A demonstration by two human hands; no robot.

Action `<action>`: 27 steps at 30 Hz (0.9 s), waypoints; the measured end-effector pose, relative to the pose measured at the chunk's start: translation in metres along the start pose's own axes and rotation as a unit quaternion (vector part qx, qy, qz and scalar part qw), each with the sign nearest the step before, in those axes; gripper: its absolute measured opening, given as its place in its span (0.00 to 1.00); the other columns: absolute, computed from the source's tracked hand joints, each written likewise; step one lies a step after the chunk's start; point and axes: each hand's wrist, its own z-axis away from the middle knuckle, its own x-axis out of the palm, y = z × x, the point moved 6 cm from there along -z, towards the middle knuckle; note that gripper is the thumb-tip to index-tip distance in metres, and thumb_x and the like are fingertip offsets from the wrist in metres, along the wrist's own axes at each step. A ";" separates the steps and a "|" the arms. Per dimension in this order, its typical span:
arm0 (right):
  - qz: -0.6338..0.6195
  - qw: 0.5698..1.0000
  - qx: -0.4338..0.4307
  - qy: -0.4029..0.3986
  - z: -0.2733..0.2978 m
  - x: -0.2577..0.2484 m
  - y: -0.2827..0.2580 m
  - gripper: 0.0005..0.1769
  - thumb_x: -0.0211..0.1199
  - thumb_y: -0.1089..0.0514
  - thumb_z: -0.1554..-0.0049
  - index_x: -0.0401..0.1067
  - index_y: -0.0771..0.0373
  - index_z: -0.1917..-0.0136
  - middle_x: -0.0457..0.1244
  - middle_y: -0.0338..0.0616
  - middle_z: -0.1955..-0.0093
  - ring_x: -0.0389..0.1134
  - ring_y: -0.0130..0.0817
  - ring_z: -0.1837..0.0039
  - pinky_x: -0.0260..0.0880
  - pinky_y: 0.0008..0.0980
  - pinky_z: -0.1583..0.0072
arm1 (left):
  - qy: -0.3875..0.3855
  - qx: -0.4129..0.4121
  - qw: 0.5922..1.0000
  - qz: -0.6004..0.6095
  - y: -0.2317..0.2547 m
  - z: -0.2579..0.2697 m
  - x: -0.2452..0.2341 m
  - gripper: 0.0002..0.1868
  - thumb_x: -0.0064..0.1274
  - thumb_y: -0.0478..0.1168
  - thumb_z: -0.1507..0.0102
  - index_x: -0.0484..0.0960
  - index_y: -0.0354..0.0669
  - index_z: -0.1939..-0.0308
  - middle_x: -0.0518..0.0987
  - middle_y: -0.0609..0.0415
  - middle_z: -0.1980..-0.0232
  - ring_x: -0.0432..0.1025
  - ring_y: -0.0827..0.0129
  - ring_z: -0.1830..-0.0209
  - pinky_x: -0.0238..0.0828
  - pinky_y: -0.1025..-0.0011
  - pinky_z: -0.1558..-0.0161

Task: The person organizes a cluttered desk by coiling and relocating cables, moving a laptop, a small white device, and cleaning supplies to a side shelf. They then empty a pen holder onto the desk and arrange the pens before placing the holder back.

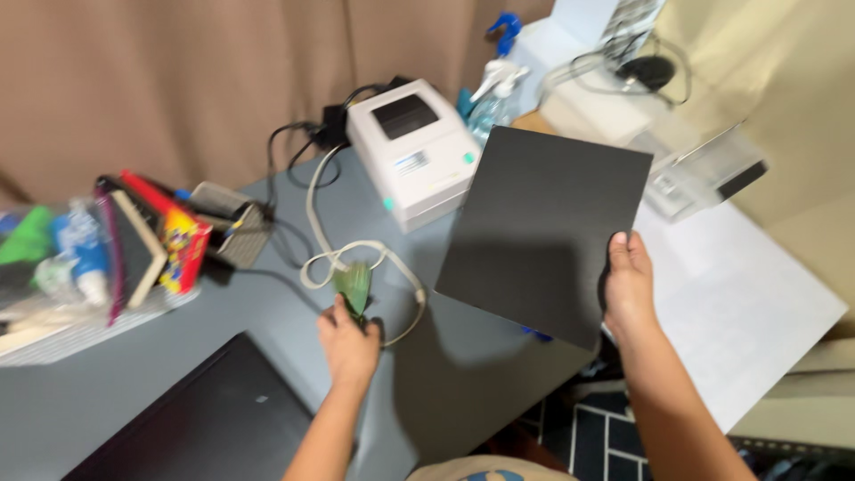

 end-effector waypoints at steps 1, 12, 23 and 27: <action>-0.022 1.000 0.008 0.001 -0.012 -0.006 0.002 0.17 0.43 0.53 0.29 0.64 0.64 0.34 0.65 0.43 0.36 0.66 0.30 0.37 0.65 0.31 0.34 | 0.005 -0.020 1.000 -0.018 0.014 0.003 -0.003 0.42 0.59 0.37 0.46 0.63 0.44 0.27 0.62 0.36 0.33 0.58 0.40 0.37 0.58 0.53 0.37; -0.105 0.978 0.167 0.073 -0.138 -0.091 0.017 0.23 0.43 0.56 0.36 0.65 0.61 0.31 0.63 0.48 0.34 0.66 0.42 0.34 0.69 0.44 0.34 | 0.000 0.202 0.955 0.219 0.252 0.008 0.101 0.28 0.52 0.37 0.36 0.66 0.44 0.32 0.71 0.41 0.40 0.71 0.52 0.44 0.69 0.60 0.40; -0.019 0.957 0.284 -0.060 -0.215 -0.149 0.067 0.20 0.43 0.52 0.36 0.64 0.61 0.35 0.67 0.51 0.44 0.69 0.48 0.44 0.71 0.51 0.45 | -0.240 -0.037 0.806 0.540 0.375 0.010 0.205 0.52 0.42 0.30 0.39 0.25 0.62 0.22 0.80 0.43 0.49 0.80 0.62 0.66 0.83 0.64 0.69; 0.256 0.952 0.167 0.002 -0.268 -0.199 0.048 0.18 0.47 0.52 0.32 0.73 0.66 0.45 0.66 0.55 0.63 0.69 0.53 0.61 0.65 0.47 0.58 | -0.195 -0.027 0.806 0.559 0.380 -0.014 0.202 0.50 0.43 0.28 0.40 0.34 0.58 0.21 0.82 0.43 0.55 0.79 0.64 0.74 0.78 0.68 0.77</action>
